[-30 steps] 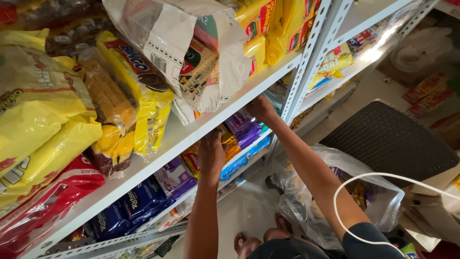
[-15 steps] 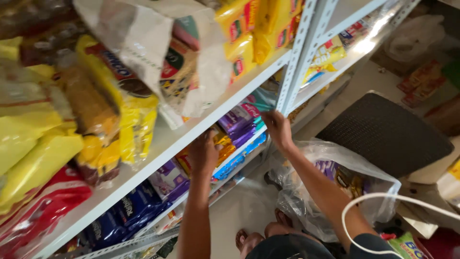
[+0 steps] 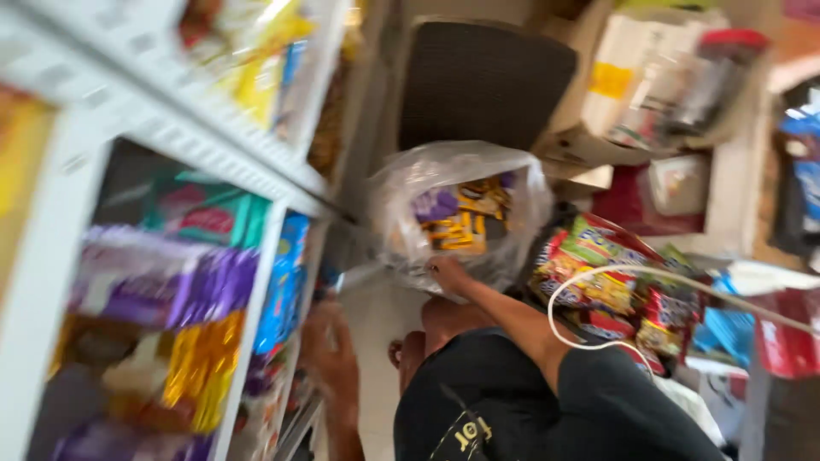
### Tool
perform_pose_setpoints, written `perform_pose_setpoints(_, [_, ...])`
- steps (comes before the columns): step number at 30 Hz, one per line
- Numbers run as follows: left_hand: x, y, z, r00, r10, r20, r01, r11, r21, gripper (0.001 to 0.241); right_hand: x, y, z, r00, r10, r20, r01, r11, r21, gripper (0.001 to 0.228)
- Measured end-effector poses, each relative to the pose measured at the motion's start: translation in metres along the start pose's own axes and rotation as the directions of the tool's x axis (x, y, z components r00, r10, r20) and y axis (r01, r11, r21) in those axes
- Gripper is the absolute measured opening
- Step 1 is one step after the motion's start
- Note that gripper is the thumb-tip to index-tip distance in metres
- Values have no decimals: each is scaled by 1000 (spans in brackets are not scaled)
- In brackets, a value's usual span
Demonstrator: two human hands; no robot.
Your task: Sort and organize various packaged snacks and biscuits into a large plastic collection bag from grocery shelves.
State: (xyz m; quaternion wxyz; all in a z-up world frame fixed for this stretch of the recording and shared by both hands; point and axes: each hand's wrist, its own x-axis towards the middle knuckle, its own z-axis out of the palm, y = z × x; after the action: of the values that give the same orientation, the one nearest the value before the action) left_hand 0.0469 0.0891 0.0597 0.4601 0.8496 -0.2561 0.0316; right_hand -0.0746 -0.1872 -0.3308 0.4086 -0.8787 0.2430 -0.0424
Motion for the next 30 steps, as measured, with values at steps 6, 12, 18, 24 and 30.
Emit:
perform_pose_setpoints(6, [-36, -10, 93, 912, -83, 401, 179, 962, -208, 15, -27, 22, -35, 958, 287, -16, -283, 953, 105, 21])
perform_pose_setpoints(12, [-34, 26, 115, 815, -108, 569, 270, 940, -209, 17, -27, 74, -27, 892, 451, 8, -447, 881, 158, 18])
perform_pose_setpoints(18, [-38, 27, 125, 820, -60, 569, 216, 953, -211, 16, -11, 108, -10, 918, 379, -115, -372, 925, 77, 25])
perform_pose_setpoints(24, [-39, 29, 125, 775, -193, 602, 335, 933, -132, 16, 40, 43, -51, 924, 317, -213, -274, 939, 210, 39])
perform_pose_setpoints(30, [-41, 27, 123, 804, -207, 558, 330, 935, -128, 15, 92, 27, -47, 927, 188, -324, -173, 982, 74, 58])
